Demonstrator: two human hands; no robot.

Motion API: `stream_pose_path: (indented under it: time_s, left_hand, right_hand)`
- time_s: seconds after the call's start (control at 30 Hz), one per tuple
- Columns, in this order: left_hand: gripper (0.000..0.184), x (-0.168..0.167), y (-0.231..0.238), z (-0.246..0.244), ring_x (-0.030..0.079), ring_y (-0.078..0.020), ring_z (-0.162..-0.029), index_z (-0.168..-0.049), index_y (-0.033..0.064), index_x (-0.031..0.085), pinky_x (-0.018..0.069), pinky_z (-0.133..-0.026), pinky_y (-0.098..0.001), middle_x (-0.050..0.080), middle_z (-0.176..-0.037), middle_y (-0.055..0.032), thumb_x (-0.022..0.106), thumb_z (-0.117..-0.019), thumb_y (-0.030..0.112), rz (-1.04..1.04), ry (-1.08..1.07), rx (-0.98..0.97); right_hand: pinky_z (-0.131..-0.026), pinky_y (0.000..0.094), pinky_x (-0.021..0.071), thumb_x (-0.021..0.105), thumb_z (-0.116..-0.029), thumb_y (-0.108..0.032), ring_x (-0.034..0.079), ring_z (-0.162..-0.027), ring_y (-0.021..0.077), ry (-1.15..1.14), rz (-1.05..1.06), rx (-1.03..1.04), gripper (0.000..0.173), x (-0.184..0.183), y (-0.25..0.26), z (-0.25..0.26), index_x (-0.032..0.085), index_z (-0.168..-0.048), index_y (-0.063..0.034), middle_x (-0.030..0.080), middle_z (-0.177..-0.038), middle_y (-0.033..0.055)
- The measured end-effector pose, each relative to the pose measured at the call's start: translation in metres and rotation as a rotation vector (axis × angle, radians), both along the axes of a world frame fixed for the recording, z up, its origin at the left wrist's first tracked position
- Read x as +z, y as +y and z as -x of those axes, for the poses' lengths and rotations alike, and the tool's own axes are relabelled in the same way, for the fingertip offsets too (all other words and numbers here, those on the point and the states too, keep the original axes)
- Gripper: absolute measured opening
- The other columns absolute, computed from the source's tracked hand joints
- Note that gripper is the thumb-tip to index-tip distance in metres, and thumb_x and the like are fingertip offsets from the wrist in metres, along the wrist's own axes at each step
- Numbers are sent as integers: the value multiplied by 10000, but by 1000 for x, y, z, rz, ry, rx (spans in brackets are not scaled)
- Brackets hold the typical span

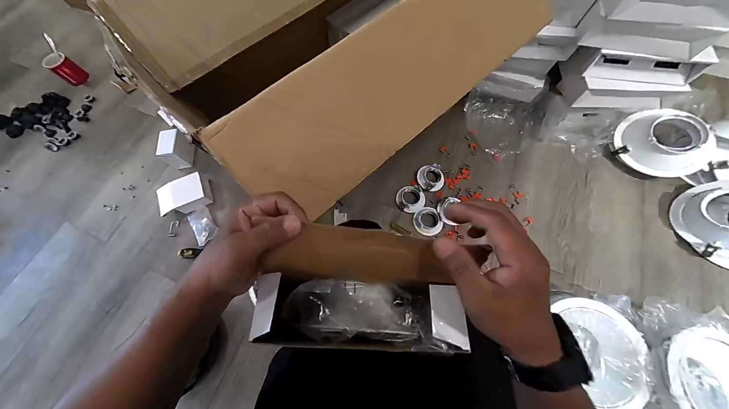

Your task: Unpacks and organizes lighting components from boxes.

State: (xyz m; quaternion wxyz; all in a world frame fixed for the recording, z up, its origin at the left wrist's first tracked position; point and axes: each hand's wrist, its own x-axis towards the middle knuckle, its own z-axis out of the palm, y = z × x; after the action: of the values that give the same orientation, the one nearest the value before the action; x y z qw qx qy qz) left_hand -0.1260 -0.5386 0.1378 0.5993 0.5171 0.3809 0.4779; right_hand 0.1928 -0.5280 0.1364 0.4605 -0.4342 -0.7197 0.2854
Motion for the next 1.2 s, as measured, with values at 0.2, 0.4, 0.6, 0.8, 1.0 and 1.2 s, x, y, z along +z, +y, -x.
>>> stream_pose_path:
  time_s: [0.2, 0.4, 0.6, 0.8, 1.0, 1.2]
  left_hand:
    - [215, 48, -9, -10, 676, -25, -799, -1087, 154, 747, 596, -691, -256, 732, -967, 68, 576, -957, 174, -492, 829, 23]
    - [177, 46, -3, -45, 683, -200, -733, -1019, 128, 736, 547, -607, -412, 706, -859, -26, 576, -995, 200, -962, 1320, -57]
    - [234, 6, 1, -35, 718, -270, -902, -1196, 51, 692, 579, -744, -413, 751, -1048, -118, 532, -1026, 73, -1292, 1265, -184]
    - [329, 12, 0, -29, 689, -192, -1041, -1180, 133, 739, 553, -868, -409, 747, -1130, -37, 581, -1021, 374, -1061, 1159, -221]
    - [318, 30, 9, -22, 680, -108, -1085, -1121, 182, 777, 550, -963, -418, 745, -1131, 38, 546, -1042, 386, -742, 1153, -341]
    - [303, 26, 14, -23, 708, -110, -951, -1049, 145, 772, 576, -838, -369, 761, -1015, 28, 540, -1048, 340, -860, 1187, -262]
  right_hand:
    - [-686, 356, 568, 579, -1014, -228, 676, -808, 134, -464, -287, 190, 210, 27, 4, 15, 758, -1017, -119, 700, -892, -2]
    - [-734, 336, 577, 619, -955, -140, 683, -868, 126, -387, -332, 327, 135, 22, 15, 19, 751, -952, -108, 713, -953, 9]
    - [-809, 335, 572, 545, -1008, -546, 660, -960, 91, -521, -57, 427, 432, 6, 14, 12, 753, -1098, -177, 695, -1047, -33]
    - [-955, 416, 531, 451, -1038, -557, 659, -1112, 168, -677, -41, 499, 515, 1, 19, 20, 731, -1174, -148, 713, -1158, 19]
    - [-928, 385, 539, 523, -1028, -495, 666, -1072, 112, -582, -91, 555, 423, -5, 23, 23, 762, -1133, -163, 723, -1161, -21]
    - [-828, 333, 580, 576, -1012, -403, 689, -977, 120, -610, -193, 504, 343, 1, 23, 15, 757, -1139, -141, 724, -1100, -1]
